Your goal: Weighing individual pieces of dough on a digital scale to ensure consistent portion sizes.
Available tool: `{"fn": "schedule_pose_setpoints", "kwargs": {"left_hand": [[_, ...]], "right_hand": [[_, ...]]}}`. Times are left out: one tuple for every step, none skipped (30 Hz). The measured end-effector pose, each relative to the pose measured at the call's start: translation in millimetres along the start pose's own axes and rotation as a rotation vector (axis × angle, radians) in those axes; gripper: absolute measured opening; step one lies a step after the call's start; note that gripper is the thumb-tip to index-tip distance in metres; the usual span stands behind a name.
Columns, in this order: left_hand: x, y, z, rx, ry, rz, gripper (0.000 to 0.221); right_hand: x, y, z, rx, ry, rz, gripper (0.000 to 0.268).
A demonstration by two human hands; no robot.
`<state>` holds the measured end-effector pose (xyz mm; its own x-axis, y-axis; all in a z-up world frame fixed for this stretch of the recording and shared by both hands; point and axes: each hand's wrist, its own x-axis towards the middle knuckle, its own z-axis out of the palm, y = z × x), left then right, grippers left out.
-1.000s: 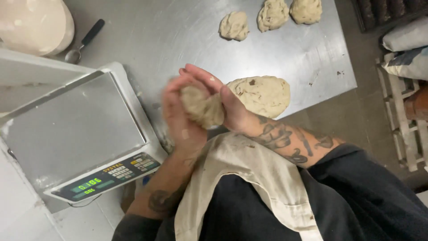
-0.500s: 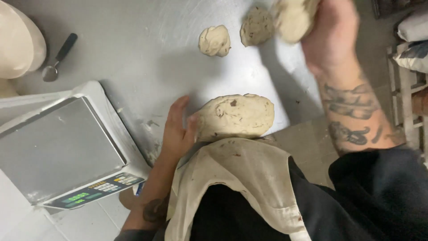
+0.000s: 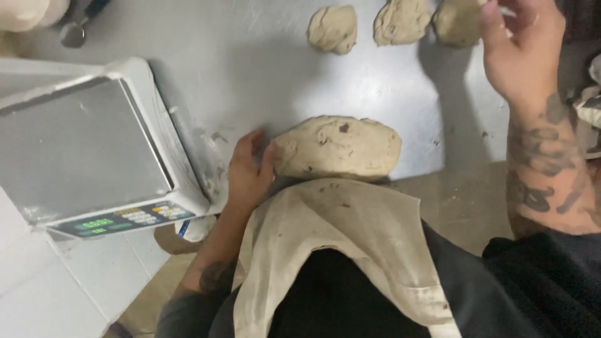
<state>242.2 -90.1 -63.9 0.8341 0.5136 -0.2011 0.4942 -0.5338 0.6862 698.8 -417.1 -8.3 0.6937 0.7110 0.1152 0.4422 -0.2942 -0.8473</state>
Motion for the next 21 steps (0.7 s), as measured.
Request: {"fn": "schedule_pose_setpoints", "kwargs": {"left_hand": [[-3.0,0.9,1.4,-0.059,-0.009,-0.062,0.062],[5.1,2.5,5.8,-0.127,-0.012,-0.105,0.074],[2.9,7.4,19.0,-0.131,-0.012,-0.103,0.074],[3.8,12.2,31.9,-0.094,-0.048,-0.132,0.091],[4.4,17.8,44.6,-0.057,-0.083,-0.161,0.109],[17.4,12.8,50.6,-0.058,-0.084,-0.153,0.109],[30.3,8.4,56.7,-0.167,-0.2,-0.305,0.105],[44.2,4.2,62.1,-0.274,-0.314,-0.456,0.101],[44.2,8.0,63.2,-0.272,-0.316,-0.446,0.101],[45.8,11.5,63.4,-0.596,-0.352,-0.501,0.088],[48.1,15.1,63.6,-0.92,-0.386,-0.549,0.075],[44.3,19.9,60.6,-0.915,-0.387,-0.541,0.075],[41.0,24.7,57.9,-1.037,-0.404,-0.466,0.063],[37.3,29.7,55.6,-1.159,-0.418,-0.391,0.051],[40.5,25.2,38.2,-1.155,-0.418,-0.386,0.051],[40.3,20.8,21.8,-1.054,-0.385,-0.303,0.05],[40.3,16.7,5.3,-0.951,-0.351,-0.221,0.048],[33.1,29.4,-14.6,-0.948,-0.348,-0.215,0.048],[26.0,42.6,-34.6,-0.623,-0.178,-0.041,0.057],[22.7,56.6,-53.7,-0.296,-0.008,0.134,0.068],[21.6,58.1,-46.4,-0.294,-0.004,0.147,0.068]], "right_hand": [[-26.1,-11.4,27.9,-0.057,-0.016,-0.024,0.014],[-48.5,-23.2,57.1,-0.127,-0.021,-0.057,0.014],[-68.5,-37.0,79.5,-0.132,-0.02,-0.057,0.014],[-86.6,-50.2,101.7,-0.117,-0.092,-0.038,0.032],[-104.8,-63.3,123.8,-0.102,-0.163,-0.018,0.053],[-113.1,-77.4,144.1,-0.107,-0.155,-0.018,0.053],[-121.3,-91.4,164.2,-0.165,-0.244,-0.053,0.086],[-128.4,-105.4,184.9,-0.222,-0.331,-0.089,0.121],[-129.3,-109.6,196.7,-0.227,-0.322,-0.089,0.121],[-127.6,-113.0,209.1,-0.288,-0.411,-0.062,0.14],[-125.0,-116.0,221.3,-0.348,-0.499,-0.034,0.159],[-117.8,-119.0,235.7,-0.349,-0.49,-0.036,0.159],[-109.9,-121.7,249.8,-0.307,-0.451,-0.068,0.151],[-101.5,-124.1,263.5,-0.265,-0.416,-0.101,0.143],[-99.0,-109.6,282.3,-0.265,-0.41,-0.104,0.143],[-99.4,-95.8,300.8,-0.145,-0.322,-0.052,0.11],[-99.6,-82.2,319.3,-0.026,-0.233,-0.001,0.079],[-99.8,-87.2,320.0,-0.026,-0.228,-0.008,0.079],[-99.4,-92.3,320.2,-0.003,-0.217,0.063,0.06],[-95.8,-95.8,318.8,0.016,-0.199,0.132,0.044],[-96.2,-75.3,326.5,0.013,-0.188,0.123,0.044]]}}
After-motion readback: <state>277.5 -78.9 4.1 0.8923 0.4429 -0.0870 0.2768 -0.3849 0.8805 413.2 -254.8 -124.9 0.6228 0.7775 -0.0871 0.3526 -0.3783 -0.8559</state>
